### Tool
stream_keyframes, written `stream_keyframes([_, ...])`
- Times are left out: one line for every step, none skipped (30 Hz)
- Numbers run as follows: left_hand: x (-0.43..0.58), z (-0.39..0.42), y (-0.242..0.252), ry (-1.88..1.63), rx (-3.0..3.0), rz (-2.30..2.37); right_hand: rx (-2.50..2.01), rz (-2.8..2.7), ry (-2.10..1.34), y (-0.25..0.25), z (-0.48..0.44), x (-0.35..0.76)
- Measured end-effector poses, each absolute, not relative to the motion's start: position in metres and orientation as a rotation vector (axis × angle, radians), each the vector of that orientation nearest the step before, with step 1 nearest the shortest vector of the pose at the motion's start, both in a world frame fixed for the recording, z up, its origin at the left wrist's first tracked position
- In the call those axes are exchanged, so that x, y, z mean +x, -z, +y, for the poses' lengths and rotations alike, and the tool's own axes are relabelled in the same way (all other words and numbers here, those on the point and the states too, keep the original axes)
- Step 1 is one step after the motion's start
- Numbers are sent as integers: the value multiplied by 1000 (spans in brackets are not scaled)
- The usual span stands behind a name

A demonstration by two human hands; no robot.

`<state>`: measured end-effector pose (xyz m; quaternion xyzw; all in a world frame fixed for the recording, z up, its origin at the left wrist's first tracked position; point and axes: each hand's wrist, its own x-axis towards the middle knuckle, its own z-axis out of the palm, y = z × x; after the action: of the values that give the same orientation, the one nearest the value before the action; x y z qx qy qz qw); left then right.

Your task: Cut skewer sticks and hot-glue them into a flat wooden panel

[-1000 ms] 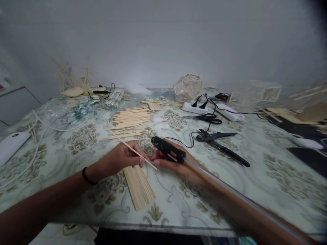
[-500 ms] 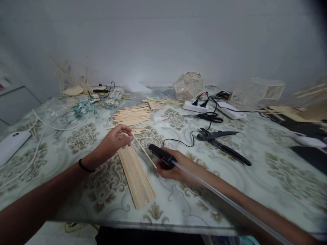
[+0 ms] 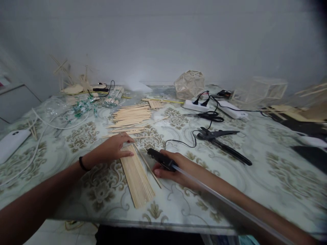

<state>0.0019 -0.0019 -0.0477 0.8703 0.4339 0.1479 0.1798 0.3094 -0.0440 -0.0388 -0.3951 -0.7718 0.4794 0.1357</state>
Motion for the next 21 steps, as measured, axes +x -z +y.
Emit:
stream_keyframes([2, -2, 49, -410, 2464, 1211, -1134, -2211, -1422, 39, -44, 309])
stream_keyframes([2, -2, 49, -403, 2466, 1198, -1119, -2188, -1458, 39, -44, 307])
stream_keyframes([2, -2, 50, -402, 2468, 1190, -1096, -2153, -1502, 40, -44, 306])
stream_keyframes([1, -1, 51, -403, 2471, 1185, -1067, -2107, -1554, 40, -44, 304])
stream_keyframes([1, -1, 52, -405, 2475, 1184, -1035, -2054, -1613, 41, -44, 303])
stream_keyframes([1, -1, 53, -402, 2479, 1184, -1003, -1992, -1675, 43, -45, 301])
stream_keyframes([1, -1, 54, -396, 2481, 1185, -974, -1929, -1737, 44, -45, 300])
stream_keyframes([2, -1, 55, -392, 2481, 1186, -949, -1872, -1796, 45, -45, 299])
stream_keyframes([2, -2, 55, -389, 2479, 1186, -933, -1822, -1846, 47, -46, 299])
stream_keyframes([2, -2, 55, -390, 2479, 1183, -924, -1782, -1891, 48, -46, 298])
stream_keyframes([2, -2, 55, -396, 2482, 1177, -922, -1743, -1929, 49, -47, 298])
stream_keyframes([3, -3, 54, -401, 2486, 1170, -921, -1710, -1961, 49, -47, 298])
stream_keyframes([3, -3, 54, -404, 2492, 1163, -922, -1684, -1986, 50, -47, 298])
stream_keyframes([3, -3, 54, -405, 2498, 1158, -921, -1666, -2002, 50, -47, 298])
stream_keyframes([3, -4, 53, -400, 2502, 1155, -920, -1661, -2013, 49, -47, 299])
stream_keyframes([3, -4, 53, -394, 2502, 1158, -919, -1668, -2014, 48, -47, 299])
stream_keyframes([3, -4, 53, -388, 2499, 1162, -919, -1684, -2010, 47, -47, 299])
stream_keyframes([3, -4, 52, -385, 2495, 1170, -923, -1704, -2003, 45, -46, 300])
stream_keyframes([4, -4, 52, -384, 2491, 1183, -930, -1725, -1999, 44, -46, 300])
stream_keyframes([4, -5, 52, -382, 2485, 1201, -940, -1743, -1998, 42, -46, 301])
stream_keyframes([4, -5, 51, -376, 2480, 1218, -951, -1754, -1997, 40, -47, 301])
